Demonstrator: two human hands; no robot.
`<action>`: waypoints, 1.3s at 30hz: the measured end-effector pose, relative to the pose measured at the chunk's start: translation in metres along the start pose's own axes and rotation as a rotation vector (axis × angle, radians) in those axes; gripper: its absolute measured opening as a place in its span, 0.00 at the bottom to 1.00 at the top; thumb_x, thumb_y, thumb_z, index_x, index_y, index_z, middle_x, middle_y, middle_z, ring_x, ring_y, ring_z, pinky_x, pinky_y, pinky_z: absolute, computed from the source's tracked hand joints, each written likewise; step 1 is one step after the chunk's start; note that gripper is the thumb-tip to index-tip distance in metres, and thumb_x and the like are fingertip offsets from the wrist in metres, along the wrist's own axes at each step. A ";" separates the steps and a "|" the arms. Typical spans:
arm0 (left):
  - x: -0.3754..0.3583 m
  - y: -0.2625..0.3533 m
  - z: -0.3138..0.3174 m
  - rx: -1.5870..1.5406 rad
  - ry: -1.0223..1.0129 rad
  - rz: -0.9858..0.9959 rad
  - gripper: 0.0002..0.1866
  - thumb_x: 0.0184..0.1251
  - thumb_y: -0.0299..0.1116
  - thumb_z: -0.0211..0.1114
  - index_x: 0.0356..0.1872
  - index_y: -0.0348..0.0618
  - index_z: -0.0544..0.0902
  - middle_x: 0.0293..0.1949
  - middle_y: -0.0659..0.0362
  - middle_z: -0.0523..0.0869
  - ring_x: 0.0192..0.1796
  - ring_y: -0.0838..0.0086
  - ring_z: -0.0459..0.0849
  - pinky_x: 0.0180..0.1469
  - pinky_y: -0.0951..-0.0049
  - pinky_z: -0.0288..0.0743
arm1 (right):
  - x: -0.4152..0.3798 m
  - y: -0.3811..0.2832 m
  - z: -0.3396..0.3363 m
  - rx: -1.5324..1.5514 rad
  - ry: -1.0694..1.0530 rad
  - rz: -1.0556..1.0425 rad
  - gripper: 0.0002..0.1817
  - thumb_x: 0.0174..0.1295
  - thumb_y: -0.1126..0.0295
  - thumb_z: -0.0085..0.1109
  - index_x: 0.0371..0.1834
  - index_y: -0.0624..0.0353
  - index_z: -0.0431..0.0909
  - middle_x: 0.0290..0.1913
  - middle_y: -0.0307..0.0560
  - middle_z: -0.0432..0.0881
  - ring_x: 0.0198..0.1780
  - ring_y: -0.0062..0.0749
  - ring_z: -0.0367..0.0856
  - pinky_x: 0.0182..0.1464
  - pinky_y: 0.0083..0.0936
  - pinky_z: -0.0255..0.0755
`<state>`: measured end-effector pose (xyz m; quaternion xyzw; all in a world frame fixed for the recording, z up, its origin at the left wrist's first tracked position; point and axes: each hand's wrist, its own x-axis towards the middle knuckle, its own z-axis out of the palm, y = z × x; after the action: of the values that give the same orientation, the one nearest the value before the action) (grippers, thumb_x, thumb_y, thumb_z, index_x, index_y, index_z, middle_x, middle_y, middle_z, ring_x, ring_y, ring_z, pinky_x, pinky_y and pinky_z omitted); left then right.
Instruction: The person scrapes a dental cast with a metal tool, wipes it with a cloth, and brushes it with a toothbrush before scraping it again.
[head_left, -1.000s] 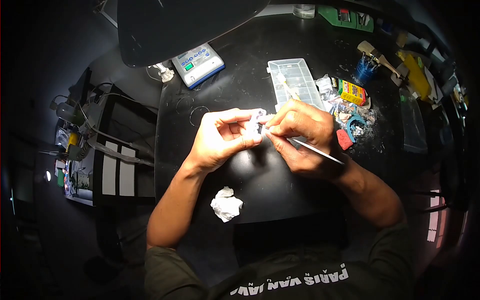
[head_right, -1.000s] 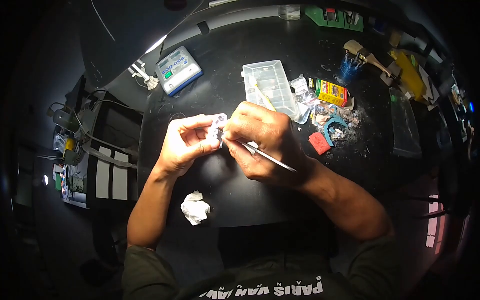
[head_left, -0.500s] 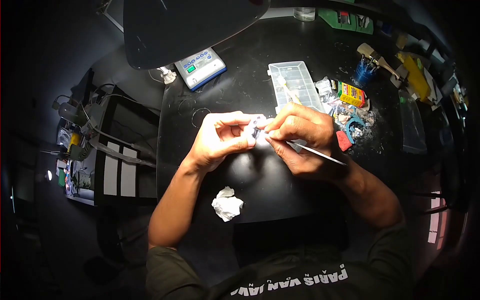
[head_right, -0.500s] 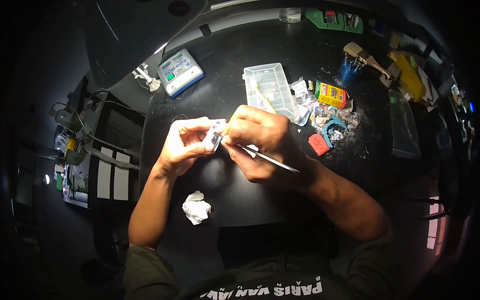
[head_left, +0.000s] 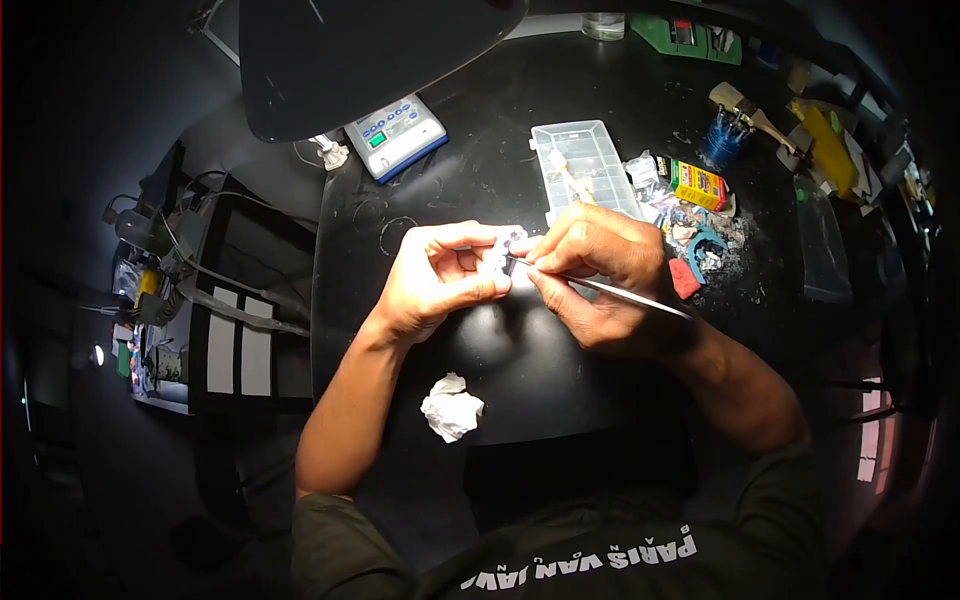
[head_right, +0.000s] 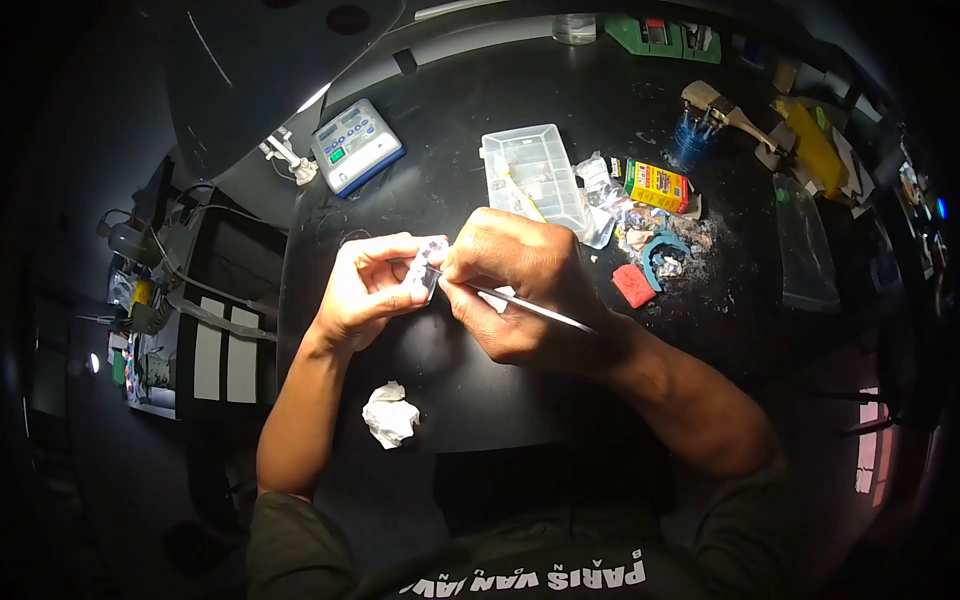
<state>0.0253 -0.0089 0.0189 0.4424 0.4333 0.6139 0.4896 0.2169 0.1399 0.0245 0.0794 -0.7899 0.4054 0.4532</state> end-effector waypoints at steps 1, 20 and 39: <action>0.000 0.001 0.003 0.014 0.021 -0.006 0.24 0.65 0.17 0.78 0.63 0.26 0.85 0.50 0.51 0.93 0.50 0.74 0.91 0.55 0.73 0.88 | 0.000 0.001 0.002 0.006 0.026 0.000 0.08 0.54 0.85 0.69 0.31 0.62 0.80 0.29 0.48 0.81 0.28 0.39 0.84 0.31 0.31 0.75; 0.003 -0.013 0.017 0.430 0.236 0.184 0.28 0.56 0.25 0.89 0.58 0.32 0.88 0.36 0.61 0.90 0.35 0.88 0.86 0.41 0.85 0.84 | -0.005 0.000 0.008 -0.085 0.027 0.035 0.06 0.56 0.82 0.69 0.34 0.63 0.80 0.31 0.50 0.82 0.29 0.44 0.84 0.33 0.35 0.77; 0.003 -0.025 0.023 0.517 0.354 0.248 0.25 0.55 0.28 0.90 0.54 0.31 0.90 0.33 0.62 0.90 0.32 0.89 0.84 0.36 0.85 0.82 | -0.006 0.000 0.009 -0.133 -0.024 0.015 0.07 0.56 0.83 0.67 0.34 0.63 0.78 0.33 0.51 0.78 0.32 0.45 0.81 0.35 0.38 0.75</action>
<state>0.0522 -0.0005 0.0004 0.4879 0.5955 0.6060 0.2000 0.2143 0.1325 0.0174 0.0480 -0.8210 0.3545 0.4450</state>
